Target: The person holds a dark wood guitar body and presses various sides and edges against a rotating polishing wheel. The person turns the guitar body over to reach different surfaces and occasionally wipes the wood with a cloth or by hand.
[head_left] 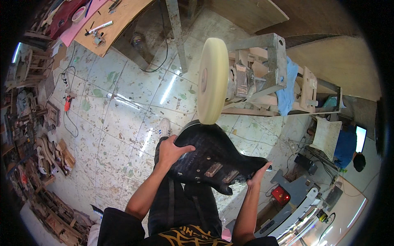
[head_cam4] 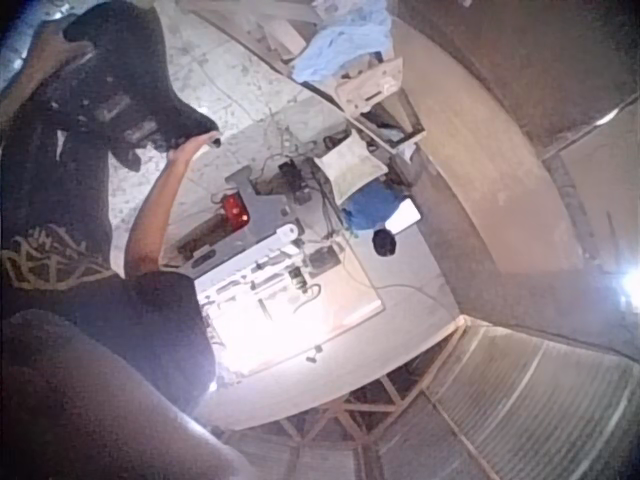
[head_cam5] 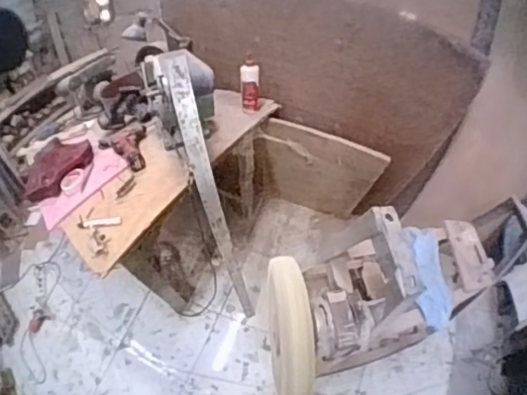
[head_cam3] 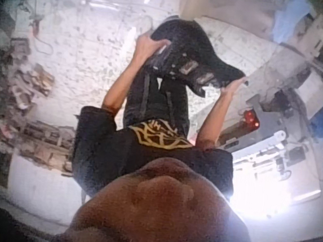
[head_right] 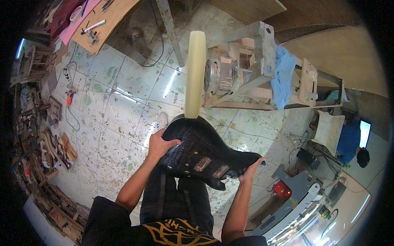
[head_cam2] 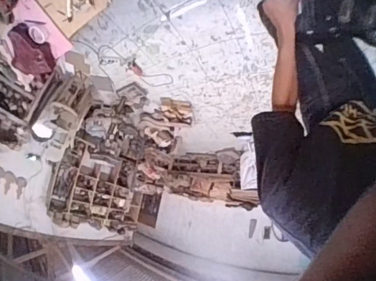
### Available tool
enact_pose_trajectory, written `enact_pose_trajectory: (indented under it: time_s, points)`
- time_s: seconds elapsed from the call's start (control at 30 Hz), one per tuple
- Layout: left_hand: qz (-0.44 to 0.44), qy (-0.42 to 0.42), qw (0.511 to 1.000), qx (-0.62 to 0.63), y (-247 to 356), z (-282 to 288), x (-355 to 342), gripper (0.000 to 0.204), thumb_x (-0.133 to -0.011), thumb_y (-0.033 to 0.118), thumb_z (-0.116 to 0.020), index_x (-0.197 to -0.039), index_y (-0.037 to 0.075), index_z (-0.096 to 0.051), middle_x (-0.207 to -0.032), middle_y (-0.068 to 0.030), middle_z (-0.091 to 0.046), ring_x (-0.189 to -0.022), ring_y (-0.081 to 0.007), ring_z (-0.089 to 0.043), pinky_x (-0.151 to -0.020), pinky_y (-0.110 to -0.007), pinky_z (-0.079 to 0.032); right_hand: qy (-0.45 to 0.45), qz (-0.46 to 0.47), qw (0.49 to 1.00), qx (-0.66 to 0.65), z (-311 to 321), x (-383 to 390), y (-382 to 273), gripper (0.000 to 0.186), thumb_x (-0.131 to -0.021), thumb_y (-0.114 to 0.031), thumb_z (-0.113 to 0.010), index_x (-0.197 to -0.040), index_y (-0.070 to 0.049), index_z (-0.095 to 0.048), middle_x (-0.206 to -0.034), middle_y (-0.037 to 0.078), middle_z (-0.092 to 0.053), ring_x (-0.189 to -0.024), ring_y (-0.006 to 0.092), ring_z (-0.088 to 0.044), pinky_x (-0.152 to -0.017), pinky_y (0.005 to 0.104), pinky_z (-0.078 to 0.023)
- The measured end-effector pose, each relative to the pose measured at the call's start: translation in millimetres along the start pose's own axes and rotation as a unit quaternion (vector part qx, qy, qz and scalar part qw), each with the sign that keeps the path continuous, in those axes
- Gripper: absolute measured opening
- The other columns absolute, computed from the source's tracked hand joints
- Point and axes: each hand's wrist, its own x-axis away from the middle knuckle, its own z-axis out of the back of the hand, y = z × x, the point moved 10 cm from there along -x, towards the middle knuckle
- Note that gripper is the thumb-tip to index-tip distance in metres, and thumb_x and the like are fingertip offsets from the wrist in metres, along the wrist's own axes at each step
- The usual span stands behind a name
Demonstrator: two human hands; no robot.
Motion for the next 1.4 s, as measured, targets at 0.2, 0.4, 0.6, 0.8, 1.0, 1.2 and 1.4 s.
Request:
enact_pose_trajectory:
  time_s: [0.2, 0.4, 0.6, 0.8, 1.0, 1.2, 1.4]
  points:
    - [-0.012, -0.012, 0.999, -0.030, 17.9, 1.7, 0.1, 0.060, -0.053, 0.044, -0.086, -0.085, -0.003, -0.065, -0.076, -0.0160, -0.067, -0.069, -0.0252, -0.066, -0.067, -0.033, -0.050, -0.006, -0.011, 0.999, -0.048, 26.7, -18.7, 22.9, 0.091, -0.080, -0.081, -0.029, -0.130, -0.006, -0.046, -0.130, 0.011, -0.052, -0.115, 0.0279, -0.052, -0.099, 0.0417, -0.041]
    - [-0.004, -0.030, 0.998, -0.053, 31.6, 0.7, -1.1, 0.065, -0.051, 0.048, -0.085, -0.085, -0.003, -0.066, -0.076, -0.0170, -0.067, -0.072, -0.0278, -0.067, -0.069, -0.035, -0.051, 0.026, -0.008, 0.998, -0.057, 36.2, -13.3, 28.8, 0.088, -0.082, -0.079, -0.029, -0.126, -0.006, -0.049, -0.124, 0.011, -0.056, -0.109, 0.0283, -0.055, -0.096, 0.0414, -0.044]
    - [-0.044, -0.024, 0.997, -0.050, 42.2, -4.3, -4.3, 0.076, -0.048, 0.061, -0.082, -0.080, -0.006, -0.063, -0.069, -0.0224, -0.063, -0.069, -0.0358, -0.065, -0.067, -0.039, -0.051, 0.030, -0.009, 0.995, -0.099, 43.3, -12.2, 39.3, 0.081, -0.081, -0.079, -0.031, -0.113, -0.010, -0.057, -0.111, 0.006, -0.063, -0.099, 0.0228, -0.060, -0.088, 0.0385, -0.048]
    - [-0.043, -0.042, 0.995, -0.076, 50.2, -10.3, -8.4, 0.078, -0.047, 0.063, -0.081, -0.081, -0.006, -0.063, -0.070, -0.0227, -0.063, -0.070, -0.0357, -0.065, -0.067, -0.039, -0.051, 0.054, -0.018, 0.989, -0.133, 48.0, -8.0, 42.8, 0.079, -0.084, -0.076, -0.030, -0.108, -0.006, -0.058, -0.108, 0.010, -0.063, -0.096, 0.0263, -0.061, -0.089, 0.0408, -0.049]
    - [-0.034, -0.058, 0.995, -0.080, 60.5, -13.2, -8.6, 0.081, -0.047, 0.063, -0.081, -0.086, -0.006, -0.064, -0.075, -0.0218, -0.065, -0.073, -0.0343, -0.067, -0.070, -0.038, -0.052, 0.041, -0.008, 0.990, -0.135, 49.6, -8.3, 42.0, 0.078, -0.085, -0.076, -0.029, -0.104, -0.006, -0.060, -0.102, 0.009, -0.065, -0.092, 0.0259, -0.063, -0.087, 0.0396, -0.050]
    - [-0.030, -0.076, 0.992, -0.094, 75.1, -12.2, -9.8, 0.084, -0.046, 0.063, -0.081, -0.090, -0.007, -0.065, -0.077, -0.0216, -0.066, -0.075, -0.0339, -0.067, -0.072, -0.038, -0.053, 0.032, -0.019, 0.988, -0.147, 44.9, -6.1, 40.8, 0.082, -0.083, -0.078, -0.028, -0.113, -0.007, -0.056, -0.112, 0.010, -0.062, -0.100, 0.0257, -0.060, -0.089, 0.0405, -0.048]
    - [-0.041, -0.074, 0.991, -0.102, 83.2, -14.9, -12.7, 0.082, -0.047, 0.063, -0.080, -0.086, -0.007, -0.065, -0.078, -0.0213, -0.066, -0.075, -0.0345, -0.067, -0.072, -0.038, -0.052, 0.036, -0.009, 0.989, -0.141, 50.7, -11.7, 41.3, 0.086, -0.082, -0.079, -0.028, -0.122, -0.006, -0.051, -0.121, 0.010, -0.057, -0.108, 0.0274, -0.056, -0.097, 0.0414, -0.042]
